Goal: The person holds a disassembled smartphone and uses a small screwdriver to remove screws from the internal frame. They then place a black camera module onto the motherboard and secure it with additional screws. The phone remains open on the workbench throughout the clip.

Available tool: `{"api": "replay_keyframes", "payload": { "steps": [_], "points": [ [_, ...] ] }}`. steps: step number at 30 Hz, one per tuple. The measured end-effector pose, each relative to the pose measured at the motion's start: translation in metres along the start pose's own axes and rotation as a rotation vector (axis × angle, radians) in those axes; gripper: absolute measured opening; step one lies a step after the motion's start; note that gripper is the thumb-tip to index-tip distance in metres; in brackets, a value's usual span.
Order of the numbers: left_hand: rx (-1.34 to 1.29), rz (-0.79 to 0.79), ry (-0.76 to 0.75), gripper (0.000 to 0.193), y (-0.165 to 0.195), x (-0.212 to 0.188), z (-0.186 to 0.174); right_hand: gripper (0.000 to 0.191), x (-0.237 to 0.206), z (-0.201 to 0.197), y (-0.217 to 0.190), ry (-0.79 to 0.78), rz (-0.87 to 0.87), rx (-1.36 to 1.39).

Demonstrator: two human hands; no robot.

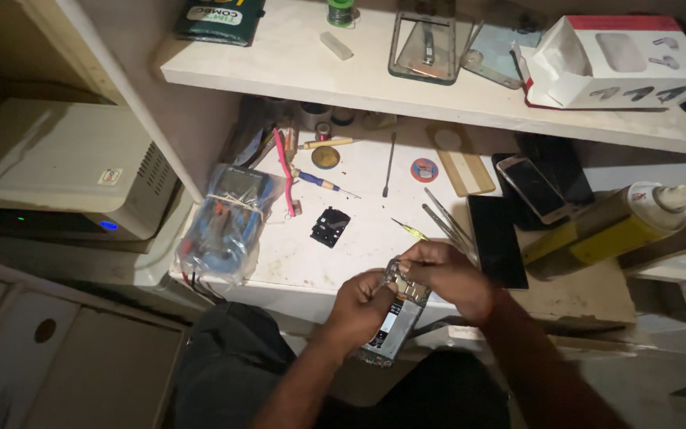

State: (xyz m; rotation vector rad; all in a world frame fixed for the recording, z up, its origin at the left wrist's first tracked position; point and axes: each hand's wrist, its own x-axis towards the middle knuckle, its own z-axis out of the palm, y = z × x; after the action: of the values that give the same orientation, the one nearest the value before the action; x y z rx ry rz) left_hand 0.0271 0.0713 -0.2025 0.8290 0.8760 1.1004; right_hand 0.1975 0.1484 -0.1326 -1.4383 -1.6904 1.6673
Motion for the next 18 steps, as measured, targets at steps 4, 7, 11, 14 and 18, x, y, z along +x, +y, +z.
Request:
{"api": "replay_keyframes", "payload": {
  "steps": [4, 7, 11, 14, 18],
  "points": [
    [0.105, 0.058, -0.017, 0.018, 0.000, 0.001, 0.000, 0.020, -0.007, 0.002, -0.013, -0.008, 0.069, 0.032],
    [0.031, 0.073, -0.044, 0.017, -0.004, 0.003, 0.000, 0.022, -0.005, 0.009, -0.015, 0.031, 0.062, -0.058],
    [0.028, 0.049, -0.049, 0.017, -0.006, 0.004, -0.002, 0.021, -0.004, 0.010, -0.011, 0.053, 0.069, -0.087],
    [0.032, 0.063, -0.063, 0.016, -0.007, 0.003, -0.001, 0.018, -0.003, 0.010, -0.008, 0.055, 0.074, -0.055],
    [0.062, 0.060, -0.036, 0.015, -0.007, 0.002, -0.001, 0.017, -0.004, 0.010, -0.006, 0.042, 0.020, -0.041]
  ]
}}
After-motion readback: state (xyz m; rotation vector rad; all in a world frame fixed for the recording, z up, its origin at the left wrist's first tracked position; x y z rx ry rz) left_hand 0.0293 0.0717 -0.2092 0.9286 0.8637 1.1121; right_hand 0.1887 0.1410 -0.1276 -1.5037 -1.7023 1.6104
